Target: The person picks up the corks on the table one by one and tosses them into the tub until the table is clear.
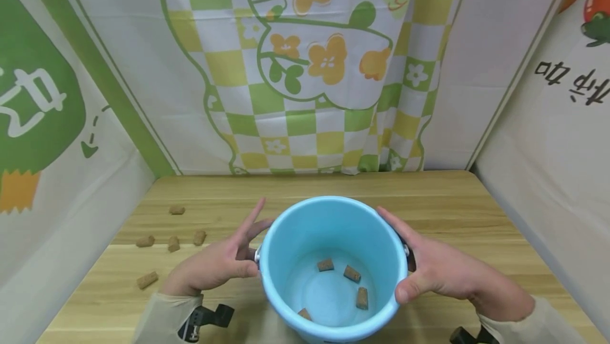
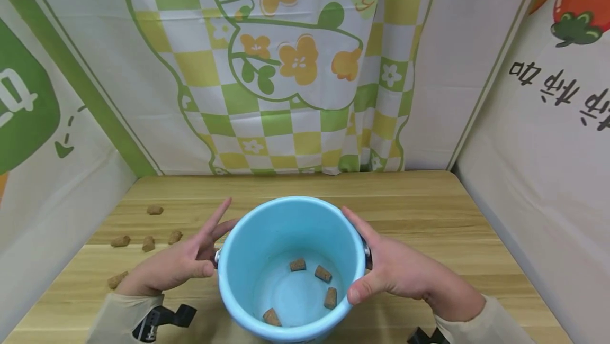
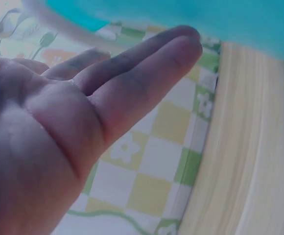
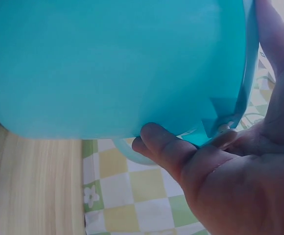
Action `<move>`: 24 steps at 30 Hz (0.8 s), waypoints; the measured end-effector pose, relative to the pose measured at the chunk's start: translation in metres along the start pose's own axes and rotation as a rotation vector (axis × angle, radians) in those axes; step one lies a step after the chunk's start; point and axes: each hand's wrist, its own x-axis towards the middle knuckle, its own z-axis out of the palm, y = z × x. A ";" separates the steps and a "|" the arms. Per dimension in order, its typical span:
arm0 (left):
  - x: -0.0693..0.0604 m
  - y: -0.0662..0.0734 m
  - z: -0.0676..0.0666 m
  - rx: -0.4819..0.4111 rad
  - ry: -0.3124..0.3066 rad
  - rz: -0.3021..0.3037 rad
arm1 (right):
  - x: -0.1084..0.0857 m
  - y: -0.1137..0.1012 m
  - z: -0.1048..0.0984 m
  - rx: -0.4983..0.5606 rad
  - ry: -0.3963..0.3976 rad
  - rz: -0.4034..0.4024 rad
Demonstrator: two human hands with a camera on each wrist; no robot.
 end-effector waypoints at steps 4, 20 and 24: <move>-0.008 0.002 -0.010 0.055 0.062 0.008 | 0.000 0.000 0.000 -0.009 -0.003 0.002; -0.034 0.002 -0.040 0.166 0.400 -0.209 | 0.000 -0.007 0.001 -0.071 0.015 0.036; -0.045 0.001 -0.051 0.224 0.486 -0.264 | 0.000 -0.007 0.001 -0.084 0.019 0.034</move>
